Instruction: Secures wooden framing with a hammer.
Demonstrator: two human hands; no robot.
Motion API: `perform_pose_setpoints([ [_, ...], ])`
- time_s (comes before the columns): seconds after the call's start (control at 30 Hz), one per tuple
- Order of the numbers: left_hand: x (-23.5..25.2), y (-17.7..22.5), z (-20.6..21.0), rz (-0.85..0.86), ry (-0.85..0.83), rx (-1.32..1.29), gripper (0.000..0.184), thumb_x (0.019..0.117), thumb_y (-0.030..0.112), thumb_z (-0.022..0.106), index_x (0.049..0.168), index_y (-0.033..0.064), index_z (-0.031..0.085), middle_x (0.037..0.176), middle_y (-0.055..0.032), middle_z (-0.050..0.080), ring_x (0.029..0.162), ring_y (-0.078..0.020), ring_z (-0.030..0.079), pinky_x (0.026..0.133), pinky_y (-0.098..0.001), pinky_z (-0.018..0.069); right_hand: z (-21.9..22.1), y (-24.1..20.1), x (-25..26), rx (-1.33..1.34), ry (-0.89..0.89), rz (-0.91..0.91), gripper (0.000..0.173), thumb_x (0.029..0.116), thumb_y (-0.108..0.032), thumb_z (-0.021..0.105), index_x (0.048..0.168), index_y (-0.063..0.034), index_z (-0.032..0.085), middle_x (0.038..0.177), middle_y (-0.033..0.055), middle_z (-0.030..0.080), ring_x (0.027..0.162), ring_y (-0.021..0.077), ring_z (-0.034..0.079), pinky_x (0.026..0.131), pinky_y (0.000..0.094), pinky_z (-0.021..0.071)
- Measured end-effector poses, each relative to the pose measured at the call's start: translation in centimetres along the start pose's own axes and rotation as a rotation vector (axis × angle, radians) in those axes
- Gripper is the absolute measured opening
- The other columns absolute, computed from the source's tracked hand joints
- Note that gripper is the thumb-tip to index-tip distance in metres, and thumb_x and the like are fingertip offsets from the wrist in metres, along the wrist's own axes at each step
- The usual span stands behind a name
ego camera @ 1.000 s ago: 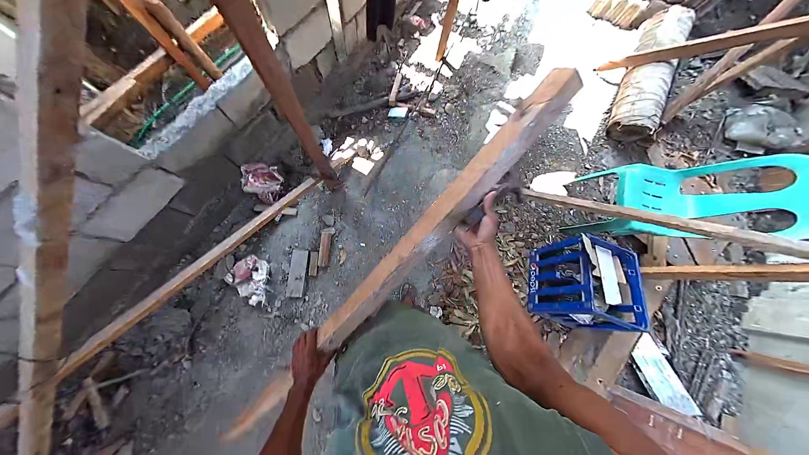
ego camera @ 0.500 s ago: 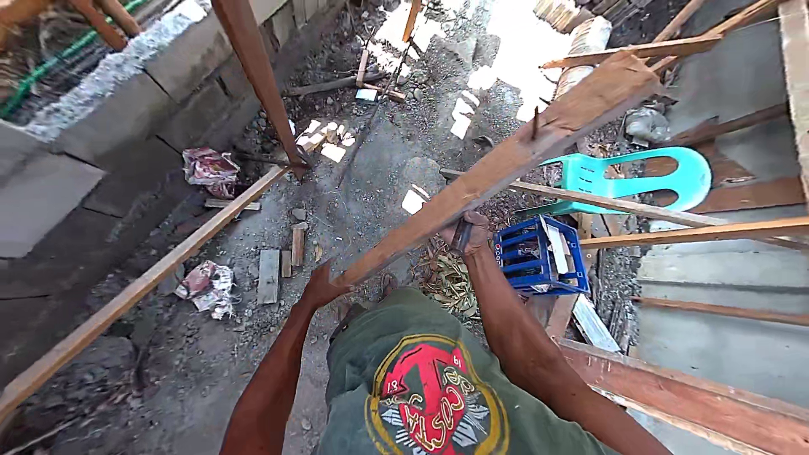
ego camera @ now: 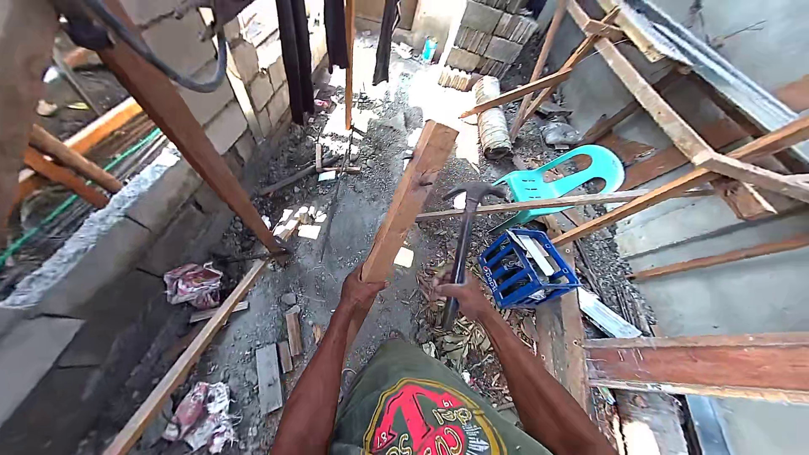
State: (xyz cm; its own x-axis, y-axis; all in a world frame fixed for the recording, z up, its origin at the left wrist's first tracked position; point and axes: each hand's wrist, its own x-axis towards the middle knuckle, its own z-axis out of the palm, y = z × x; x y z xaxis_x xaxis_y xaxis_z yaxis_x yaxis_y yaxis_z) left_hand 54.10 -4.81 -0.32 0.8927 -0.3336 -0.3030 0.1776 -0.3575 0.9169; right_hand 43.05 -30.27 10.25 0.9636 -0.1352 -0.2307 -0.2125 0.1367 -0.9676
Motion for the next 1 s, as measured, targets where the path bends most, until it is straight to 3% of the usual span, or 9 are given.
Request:
perform_pose_setpoints([
  [0.1,1.0,-0.4,0.8,0.027,0.035,0.033,0.089,0.0699,0.052,0.088,0.14,0.0057,0.057,0.119,-0.0145,0.071,0.11,-0.0242,0.069,0.1,-0.0485,0.0543,-0.6,-3.6,-3.9,-0.071,0.144,-0.12,0.036,0.0927,-0.019,0.068,0.122,0.0002,0.061,0.068,-0.0006,0.058,0.049,0.0112,0.054,0.05,0.0315,0.0541],
  [0.2,1.6,-0.6,1.5,0.062,0.06,0.026,0.082,0.0741,0.054,0.084,0.136,0.0049,0.061,0.115,-0.0152,0.072,0.106,-0.0248,0.07,0.098,-0.0497,0.0547,-0.6,-8.6,-5.2,-0.247,0.136,-0.226,0.019,0.0986,-0.03,0.062,0.097,-0.0115,0.063,0.055,-0.0071,0.047,0.043,0.0077,0.049,0.047,0.0291,0.0509],
  [0.27,1.5,-0.6,2.0,0.079,0.069,0.016,0.079,0.0746,0.054,0.083,0.133,0.0049,0.062,0.113,-0.0144,0.072,0.104,-0.0241,0.07,0.096,-0.0494,0.0555,-1.2,-10.4,-6.2,-0.336,0.004,-0.115,0.024,0.0931,-0.037,0.069,0.092,-0.0147,0.061,0.057,-0.0068,0.049,0.044,0.0063,0.048,0.047,0.0258,0.0469],
  [0.33,1.2,-0.3,2.4,0.093,0.086,0.027,0.08,0.0738,0.057,0.083,0.132,0.0056,0.063,0.111,-0.0137,0.072,0.103,-0.0243,0.07,0.095,-0.0505,0.0554,-1.1,-11.2,-7.0,-0.457,0.032,0.007,0.036,0.0865,-0.035,0.079,0.105,-0.0085,0.063,0.069,0.0005,0.06,0.048,0.0101,0.054,0.047,0.0269,0.0506],
  [0.5,-0.3,0.3,3.5,0.045,0.119,0.117,0.08,0.0741,0.061,0.082,0.132,0.0087,0.064,0.112,-0.015,0.072,0.106,-0.0292,0.069,0.096,-0.0562,0.0534,0.7,-14.8,-8.5,-0.664,0.103,0.061,0.031,0.0969,-0.035,0.07,0.105,-0.0069,0.062,0.064,0.0024,0.056,0.045,0.0117,0.051,0.045,0.029,0.049],
  [0.63,-1.0,0.8,4.6,0.035,0.11,0.17,0.079,0.075,0.062,0.081,0.131,0.0087,0.064,0.11,-0.0154,0.072,0.105,-0.0307,0.07,0.094,-0.0577,0.0535,2.2,-24.7,-11.2,-0.452,-0.057,-0.452,0.016,0.0957,-0.022,0.064,0.108,-0.0125,0.065,0.059,-0.0054,0.057,0.044,0.004,0.052,0.042,0.0222,0.0507],
  [0.8,-2.0,0.8,5.7,0.069,0.135,0.162,0.078,0.0733,0.063,0.082,0.128,0.0095,0.066,0.108,-0.0143,0.073,0.103,-0.0295,0.071,0.093,-0.0571,0.0544,4.5,-34.2,-13.0,-0.579,0.201,-1.095,0.047,0.112,-0.041,0.028,0.126,-0.0054,0.056,0.076,-0.0063,0.061,0.059,0.0125,0.062,0.057,0.0359,0.0611],
  [0.9,-2.5,0.9,6.0,0.074,0.148,0.157,0.076,0.0724,0.063,0.083,0.126,0.0105,0.068,0.106,-0.0131,0.074,0.101,-0.0288,0.071,0.092,-0.057,0.0548,4.2,-31.3,-13.4,-0.359,0.115,-0.868,0.053,0.1096,-0.055,0.018,0.094,-0.0189,0.053,0.059,-0.0065,0.05,0.043,0.0091,0.048,0.04,0.0275,0.0492],
  [1.0,-3.1,1.2,5.7,0.077,0.131,0.13,0.074,0.0732,0.059,0.084,0.126,0.0093,0.067,0.106,-0.0138,0.074,0.101,-0.0284,0.071,0.093,-0.0565,0.0543,2.0,-23.8,-11.8,-0.215,-0.057,-0.082,0.06,0.1073,-0.062,0.021,0.088,-0.0145,0.052,0.055,-0.0036,0.044,0.039,0.0059,0.042,0.038,0.0211,0.0427],
])
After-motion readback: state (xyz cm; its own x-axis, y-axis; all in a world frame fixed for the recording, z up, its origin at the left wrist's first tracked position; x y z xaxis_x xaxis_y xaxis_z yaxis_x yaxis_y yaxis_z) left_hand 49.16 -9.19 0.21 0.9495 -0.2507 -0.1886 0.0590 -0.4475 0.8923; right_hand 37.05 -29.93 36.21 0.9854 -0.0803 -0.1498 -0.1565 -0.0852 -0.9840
